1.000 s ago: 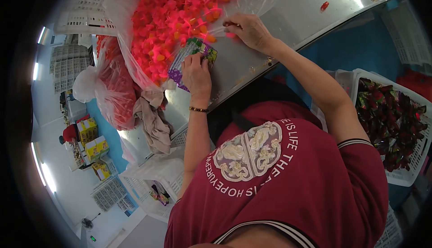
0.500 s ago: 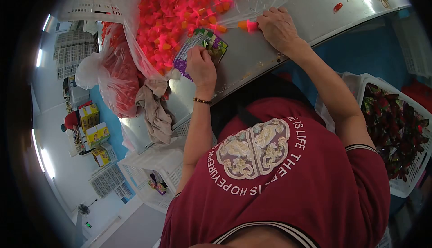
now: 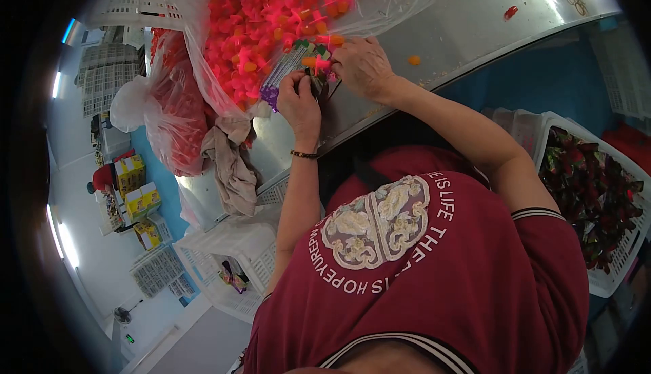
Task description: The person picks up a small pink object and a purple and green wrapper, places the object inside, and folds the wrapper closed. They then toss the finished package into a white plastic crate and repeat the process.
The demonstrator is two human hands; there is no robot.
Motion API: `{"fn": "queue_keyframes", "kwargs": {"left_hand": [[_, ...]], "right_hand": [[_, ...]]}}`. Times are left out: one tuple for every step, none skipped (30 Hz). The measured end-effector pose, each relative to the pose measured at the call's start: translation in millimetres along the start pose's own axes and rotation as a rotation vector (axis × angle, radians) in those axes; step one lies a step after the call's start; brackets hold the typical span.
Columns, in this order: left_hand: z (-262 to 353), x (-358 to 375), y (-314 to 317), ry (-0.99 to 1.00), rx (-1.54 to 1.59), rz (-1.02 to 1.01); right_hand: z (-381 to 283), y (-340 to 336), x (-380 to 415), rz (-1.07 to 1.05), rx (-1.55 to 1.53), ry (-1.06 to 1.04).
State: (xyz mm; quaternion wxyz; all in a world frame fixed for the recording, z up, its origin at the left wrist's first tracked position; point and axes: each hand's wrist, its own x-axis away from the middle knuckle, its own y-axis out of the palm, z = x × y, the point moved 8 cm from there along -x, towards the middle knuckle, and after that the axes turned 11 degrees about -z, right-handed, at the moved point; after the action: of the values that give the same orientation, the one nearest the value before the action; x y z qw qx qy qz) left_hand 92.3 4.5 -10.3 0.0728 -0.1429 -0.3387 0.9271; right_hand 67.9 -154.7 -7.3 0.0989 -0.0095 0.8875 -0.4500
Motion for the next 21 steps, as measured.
{"fn": "queue_keyframes", "kwargs": {"left_hand": [[-1,0,0,-0.002,0.002,0.001],[-1,-1,-1,-0.001,0.019,0.004],[-1,-1,-1,0.001,0.037,0.008],[-1,0,0,-0.001,0.039,0.006],[3,0,0,0.011,0.002,0.0],[6,-1,0,0.025,-0.036,-0.007],[7,-1,1,0.025,-0.036,-0.008],[8,-1,1,0.026,-0.049,-0.01],[9,0,1,0.026,-0.064,-0.011],[9,0,1,0.026,-0.065,-0.011],[8,0,2,0.025,-0.035,-0.018],[6,0,3,0.025,-0.006,-0.025],[5,1,3,0.025,-0.006,-0.026],[4,2,2,0.03,0.02,-0.015],[3,2,1,0.035,0.047,-0.005],[3,3,2,0.034,0.049,-0.008],[3,3,3,0.027,0.06,-0.011],[3,3,3,0.019,0.071,-0.013],[4,4,4,0.019,0.072,-0.014],[6,4,5,0.03,0.071,-0.009],[8,4,5,0.042,0.069,-0.004]], "right_hand": [[2,-1,2,-0.002,0.002,-0.001],[0,-5,4,-0.002,0.078,-0.017],[-2,-8,5,-0.001,0.154,-0.034],[-2,-9,5,-0.004,0.155,-0.032],[-1,-12,5,0.025,0.149,-0.031],[-1,-14,6,0.055,0.142,-0.03],[-3,-13,5,0.055,0.142,-0.029],[-3,-13,4,0.085,0.059,-0.012],[-3,-13,4,0.116,-0.024,0.005],[-3,-9,4,0.117,-0.025,0.004],[-3,-3,4,0.098,-0.014,0.004],[-3,1,3,0.08,-0.002,0.004],[-2,1,5,0.081,-0.003,0.004],[-1,0,7,0.082,0.048,-0.012],[-2,-2,9,0.082,0.099,-0.028],[-1,-4,11,0.082,0.1,-0.024],[-3,-6,12,0.039,0.141,-0.035],[-5,-5,13,-0.004,0.181,-0.047],[-4,-3,14,-0.005,0.181,-0.046],[-4,-4,15,0.029,0.146,-0.051],[-5,-5,16,0.063,0.11,-0.056]]}}
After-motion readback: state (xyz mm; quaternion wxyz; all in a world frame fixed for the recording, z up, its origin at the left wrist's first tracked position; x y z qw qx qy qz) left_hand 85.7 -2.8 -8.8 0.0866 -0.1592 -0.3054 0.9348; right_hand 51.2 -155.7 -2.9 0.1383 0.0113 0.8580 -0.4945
